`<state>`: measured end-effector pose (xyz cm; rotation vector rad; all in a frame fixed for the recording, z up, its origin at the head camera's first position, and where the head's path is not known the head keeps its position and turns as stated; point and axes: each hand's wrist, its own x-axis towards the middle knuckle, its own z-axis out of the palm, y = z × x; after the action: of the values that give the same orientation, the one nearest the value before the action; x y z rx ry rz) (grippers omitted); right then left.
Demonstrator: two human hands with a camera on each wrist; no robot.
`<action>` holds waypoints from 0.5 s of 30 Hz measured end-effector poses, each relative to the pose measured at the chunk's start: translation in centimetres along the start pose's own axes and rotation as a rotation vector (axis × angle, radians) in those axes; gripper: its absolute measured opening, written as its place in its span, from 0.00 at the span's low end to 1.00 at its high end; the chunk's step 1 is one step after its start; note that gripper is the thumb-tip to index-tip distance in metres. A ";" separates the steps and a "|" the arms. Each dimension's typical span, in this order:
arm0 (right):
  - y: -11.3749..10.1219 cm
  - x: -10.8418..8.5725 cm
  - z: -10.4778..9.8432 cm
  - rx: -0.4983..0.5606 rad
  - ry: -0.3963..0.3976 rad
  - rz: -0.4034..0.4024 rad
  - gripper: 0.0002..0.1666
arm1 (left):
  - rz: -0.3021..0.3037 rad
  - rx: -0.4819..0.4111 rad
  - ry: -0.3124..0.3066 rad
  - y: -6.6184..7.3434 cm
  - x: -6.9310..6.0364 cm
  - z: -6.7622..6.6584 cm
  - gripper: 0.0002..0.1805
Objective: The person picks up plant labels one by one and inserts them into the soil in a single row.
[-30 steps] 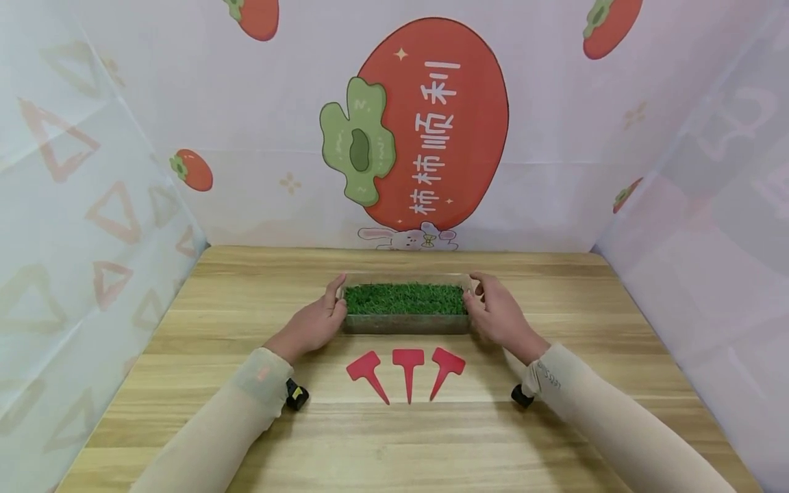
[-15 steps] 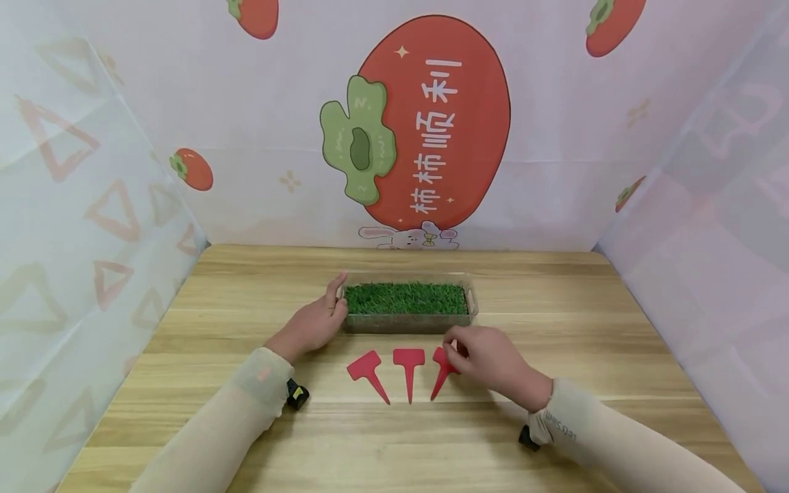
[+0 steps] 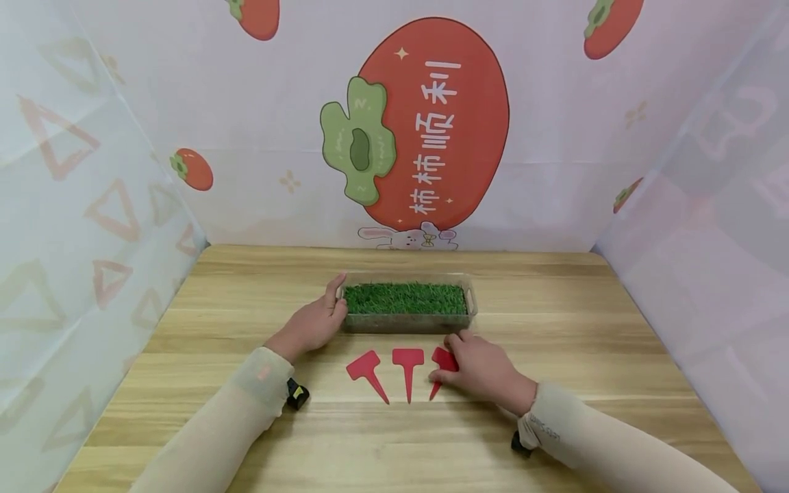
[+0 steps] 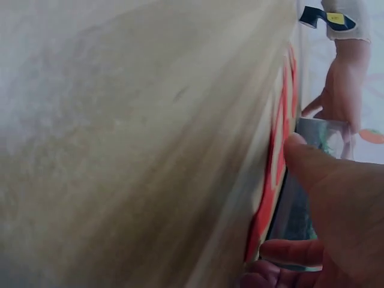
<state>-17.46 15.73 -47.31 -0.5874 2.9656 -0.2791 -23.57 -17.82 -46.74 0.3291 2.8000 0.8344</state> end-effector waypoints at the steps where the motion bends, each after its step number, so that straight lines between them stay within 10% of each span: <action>1: 0.0 0.0 0.2 -0.008 0.001 0.002 0.42 | 0.003 0.001 -0.001 0.0 0.0 0.0 0.34; 15: 0.4 0.6 0.5 0.100 0.030 -0.060 0.33 | 0.004 0.007 0.014 -0.3 0.1 0.3 0.34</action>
<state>-18.08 15.74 -47.91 -0.6668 2.9448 -0.4422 -23.68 -17.92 -47.17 0.3312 2.8168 0.8305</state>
